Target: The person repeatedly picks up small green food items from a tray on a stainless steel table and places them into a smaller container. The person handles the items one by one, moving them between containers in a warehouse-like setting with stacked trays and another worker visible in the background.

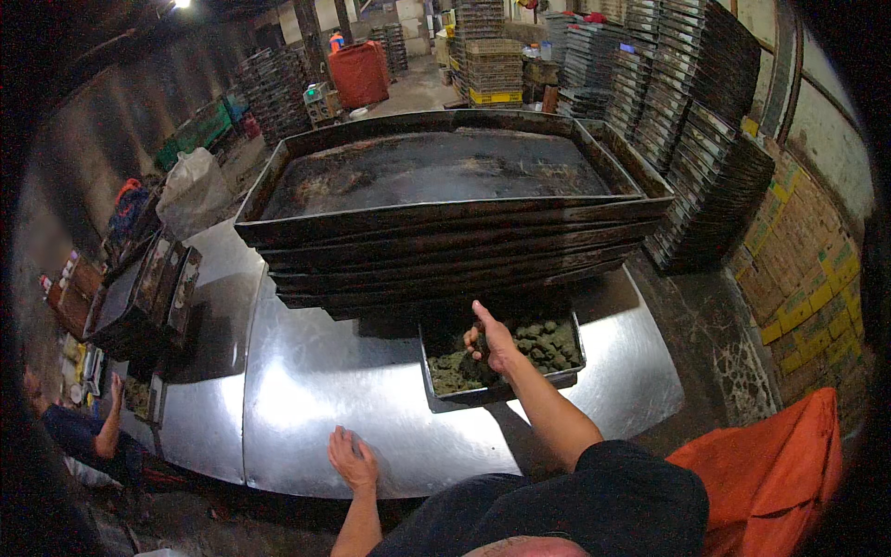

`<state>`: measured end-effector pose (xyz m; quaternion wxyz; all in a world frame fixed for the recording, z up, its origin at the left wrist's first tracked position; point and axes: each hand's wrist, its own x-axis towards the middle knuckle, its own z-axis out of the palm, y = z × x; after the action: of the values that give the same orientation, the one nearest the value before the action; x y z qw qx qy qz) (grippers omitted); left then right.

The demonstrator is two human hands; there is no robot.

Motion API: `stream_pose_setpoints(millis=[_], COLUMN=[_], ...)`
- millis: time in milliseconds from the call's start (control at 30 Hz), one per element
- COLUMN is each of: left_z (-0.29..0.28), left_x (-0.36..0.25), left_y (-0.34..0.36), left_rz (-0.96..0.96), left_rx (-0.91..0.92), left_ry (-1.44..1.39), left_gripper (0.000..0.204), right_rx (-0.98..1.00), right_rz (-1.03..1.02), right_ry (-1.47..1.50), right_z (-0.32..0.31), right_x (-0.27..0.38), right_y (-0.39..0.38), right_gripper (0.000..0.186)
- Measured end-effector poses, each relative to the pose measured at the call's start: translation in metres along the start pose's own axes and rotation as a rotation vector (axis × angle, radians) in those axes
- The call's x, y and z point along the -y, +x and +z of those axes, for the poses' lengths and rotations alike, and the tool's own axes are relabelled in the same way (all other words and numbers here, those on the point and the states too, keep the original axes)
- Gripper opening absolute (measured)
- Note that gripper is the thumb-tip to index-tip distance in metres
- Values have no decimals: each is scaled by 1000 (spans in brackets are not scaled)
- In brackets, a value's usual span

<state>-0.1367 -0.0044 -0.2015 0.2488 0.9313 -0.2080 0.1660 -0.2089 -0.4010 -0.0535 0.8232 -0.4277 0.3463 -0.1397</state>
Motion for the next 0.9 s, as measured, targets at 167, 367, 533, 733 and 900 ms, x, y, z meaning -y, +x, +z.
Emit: stream_pose_setpoints(millis=[167, 367, 533, 733, 900], left_z=[1, -13, -16, -11, -11], left_x=[-4, -14, -17, -11, -10], left_y=[0, 2, 7, 2, 3], left_rz=[19, -28, -25, -17, -30], left_rx=[-24, 24, 44, 8, 35], left_ry=[-49, -25, -30, -35, -13], left_gripper=[34, 35, 36, 36, 38], right_rx=[-221, -141, 96, 74, 0], right_rz=[-265, -276, -154, -147, -334], right_ry=[-180, -201, -138, -286, -664], right_z=[-5, -12, -10, -12, -13], right_x=[-19, -28, -25, -34, -47], right_y=[13, 20, 5, 8, 20], right_gripper=[72, 53, 48, 33, 40])
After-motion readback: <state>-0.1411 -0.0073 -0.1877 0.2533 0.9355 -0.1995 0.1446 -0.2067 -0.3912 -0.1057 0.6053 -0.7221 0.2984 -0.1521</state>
